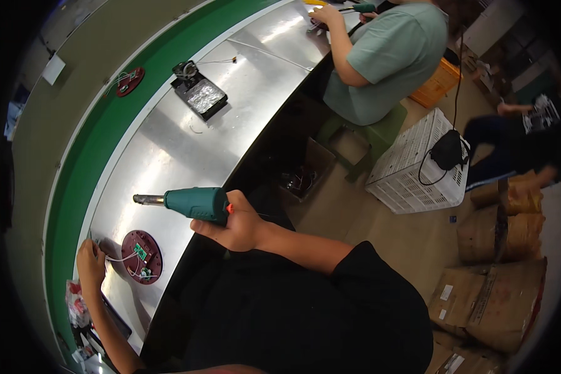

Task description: Soldering components onto small circular circuit boards on an assembly line.

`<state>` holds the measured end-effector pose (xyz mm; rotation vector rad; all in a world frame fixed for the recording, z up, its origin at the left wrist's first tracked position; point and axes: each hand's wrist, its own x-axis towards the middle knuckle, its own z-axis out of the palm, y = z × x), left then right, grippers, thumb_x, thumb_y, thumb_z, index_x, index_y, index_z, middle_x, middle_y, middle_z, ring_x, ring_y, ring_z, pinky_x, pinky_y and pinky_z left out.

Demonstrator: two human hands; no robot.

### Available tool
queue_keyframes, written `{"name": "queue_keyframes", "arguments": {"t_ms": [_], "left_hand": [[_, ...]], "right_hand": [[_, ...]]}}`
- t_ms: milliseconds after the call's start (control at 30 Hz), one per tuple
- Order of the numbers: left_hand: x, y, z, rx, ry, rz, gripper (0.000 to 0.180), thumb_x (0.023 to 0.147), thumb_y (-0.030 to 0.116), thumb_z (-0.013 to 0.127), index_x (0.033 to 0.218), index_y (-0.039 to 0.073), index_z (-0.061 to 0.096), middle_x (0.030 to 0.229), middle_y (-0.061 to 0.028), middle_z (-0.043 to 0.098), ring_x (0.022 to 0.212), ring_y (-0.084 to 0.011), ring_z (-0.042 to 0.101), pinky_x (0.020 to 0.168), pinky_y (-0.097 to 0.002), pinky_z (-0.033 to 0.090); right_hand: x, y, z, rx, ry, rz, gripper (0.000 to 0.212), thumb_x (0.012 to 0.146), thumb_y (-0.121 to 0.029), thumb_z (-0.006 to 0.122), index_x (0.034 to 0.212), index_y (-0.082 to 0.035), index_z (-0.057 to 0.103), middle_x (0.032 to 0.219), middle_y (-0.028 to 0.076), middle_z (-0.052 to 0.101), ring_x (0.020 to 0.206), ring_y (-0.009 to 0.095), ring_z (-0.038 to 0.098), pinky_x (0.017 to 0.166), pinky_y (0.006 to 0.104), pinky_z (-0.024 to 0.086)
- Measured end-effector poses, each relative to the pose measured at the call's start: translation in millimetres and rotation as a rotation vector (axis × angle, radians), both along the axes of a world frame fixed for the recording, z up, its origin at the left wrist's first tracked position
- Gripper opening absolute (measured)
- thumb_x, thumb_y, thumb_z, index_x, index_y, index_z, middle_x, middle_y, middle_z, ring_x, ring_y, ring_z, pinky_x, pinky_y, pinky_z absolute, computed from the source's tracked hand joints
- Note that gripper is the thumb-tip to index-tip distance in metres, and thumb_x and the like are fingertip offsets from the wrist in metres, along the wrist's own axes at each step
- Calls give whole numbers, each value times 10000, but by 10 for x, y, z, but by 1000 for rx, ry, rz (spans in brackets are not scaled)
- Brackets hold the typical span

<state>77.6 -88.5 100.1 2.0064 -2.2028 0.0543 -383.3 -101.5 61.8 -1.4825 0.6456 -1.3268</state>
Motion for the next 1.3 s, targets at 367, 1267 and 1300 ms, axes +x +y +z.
{"name": "queue_keyframes", "arguments": {"t_ms": [367, 1267, 1300], "left_hand": [[-281, -63, 154, -195, 69, -67, 91, 1004, 13, 497, 943, -33, 447, 817, -203, 532, 745, -395, 553, 687, -464, 443], [-786, 31, 20, -125, 711, 44, 121, 1031, 86, 572, 967, -15, 550, 824, -53, 557, 774, -126, 508, 747, -271, 420], [-779, 47, 22, -180, 655, 9, 114, 1032, 79, 562, 975, -19, 546, 814, -70, 554, 762, -131, 509, 726, -279, 417]], "right_hand": [[-23, 32, -57, 100, -51, 5, 217, 975, -208, 749, 972, 2, 695, 794, 56, 681, 693, 122, 608, 647, 289, 490], [451, -128, 33, 121, 12, 91, 167, 988, -151, 735, 961, 4, 678, 797, 23, 672, 718, 75, 622, 658, 252, 502], [489, -141, 22, 113, 4, 95, 164, 988, -151, 734, 967, 1, 675, 797, 21, 666, 717, 76, 621, 658, 253, 502]]}}
